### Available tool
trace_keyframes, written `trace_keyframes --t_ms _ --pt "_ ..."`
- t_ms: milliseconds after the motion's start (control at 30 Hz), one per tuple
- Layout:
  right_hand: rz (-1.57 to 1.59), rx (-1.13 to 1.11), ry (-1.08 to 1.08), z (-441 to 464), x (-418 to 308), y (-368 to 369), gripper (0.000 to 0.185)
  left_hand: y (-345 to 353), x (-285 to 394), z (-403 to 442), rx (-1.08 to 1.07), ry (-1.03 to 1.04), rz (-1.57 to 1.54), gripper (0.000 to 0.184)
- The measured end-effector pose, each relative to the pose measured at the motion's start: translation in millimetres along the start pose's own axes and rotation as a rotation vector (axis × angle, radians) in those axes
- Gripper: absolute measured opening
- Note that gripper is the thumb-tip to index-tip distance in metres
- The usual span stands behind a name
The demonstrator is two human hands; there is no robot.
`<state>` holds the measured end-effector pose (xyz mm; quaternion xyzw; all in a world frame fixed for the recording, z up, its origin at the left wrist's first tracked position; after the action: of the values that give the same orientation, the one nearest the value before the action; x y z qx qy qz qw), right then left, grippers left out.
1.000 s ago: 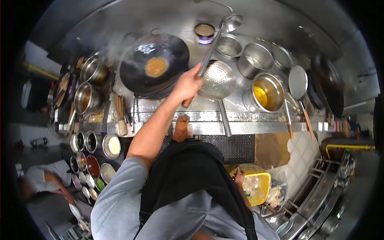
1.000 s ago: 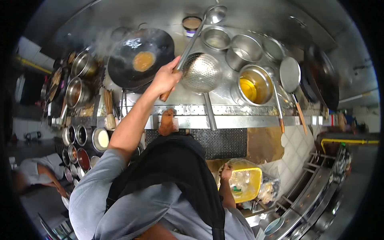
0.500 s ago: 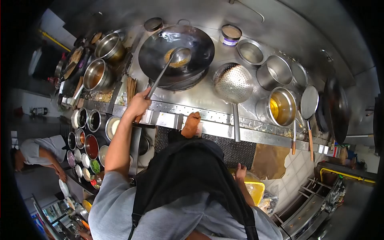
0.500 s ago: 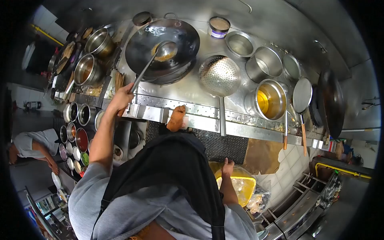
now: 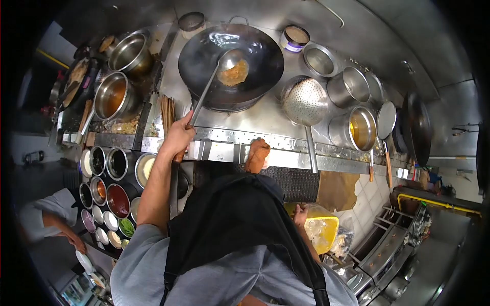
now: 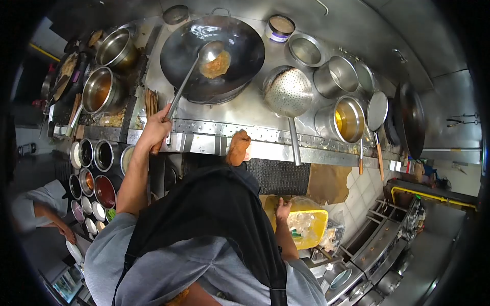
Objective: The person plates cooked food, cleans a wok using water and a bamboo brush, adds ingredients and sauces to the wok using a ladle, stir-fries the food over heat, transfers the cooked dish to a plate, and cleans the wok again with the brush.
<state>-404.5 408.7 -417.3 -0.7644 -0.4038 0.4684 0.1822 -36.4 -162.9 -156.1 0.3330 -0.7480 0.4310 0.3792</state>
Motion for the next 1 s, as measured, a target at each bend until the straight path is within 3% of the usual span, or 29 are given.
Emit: trace_keyframes --t_ms 100,200,400,600,633,733,867,967,1000 --pt "-0.070 -0.018 0.093 -51.8 -18.7 1.4 0.053 -9.1 -3.9 21.5 -0.060 -0.057 0.012 0.065" --pt "-0.062 0.000 0.064 -78.9 -28.8 6.6 0.053 -8.1 -7.0 35.9 -0.015 0.040 0.030 0.064" --pt "-0.077 0.003 0.066 -115.0 -52.0 21.8 0.052 -30.9 -11.9 38.6 -0.144 -0.068 0.006 0.064" --pt "-0.131 -0.028 -0.016 -109.1 -71.4 33.2 0.053 -27.8 -53.9 50.9 0.143 0.339 0.249 0.064" --pt "-0.110 -0.034 -0.036 -101.0 -69.4 37.0 0.053 -28.5 -41.6 42.2 0.045 0.112 0.169 0.064" --pt "-0.152 -0.044 -0.155 -73.3 -76.8 43.0 0.053 -31.7 -19.6 19.5 -0.139 -0.185 -0.011 0.065" --pt "-0.251 0.021 -0.521 -20.6 -88.0 54.0 0.048 -25.2 -18.7 -13.6 -0.041 0.023 0.174 0.068" --pt "-0.174 -0.147 -0.448 -66.2 -199.1 52.6 0.044 -17.0 -3.3 -28.5 0.080 0.042 0.341 0.067" --pt "-0.130 -0.196 -0.541 -74.2 -231.3 57.2 0.041 -13.6 -1.4 -32.4 0.124 0.053 0.382 0.066"
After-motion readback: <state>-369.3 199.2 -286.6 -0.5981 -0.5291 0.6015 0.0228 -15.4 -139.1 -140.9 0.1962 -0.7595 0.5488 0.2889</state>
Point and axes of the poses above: each hand's wrist, its own z-axis towards the middle knuckle, its own y-axis out of the palm, x = y × z, the point moved 5 cm from there along z, towards the middle knuckle, and after that the axes turned 7 degrees about x, right-handed, at the moved point
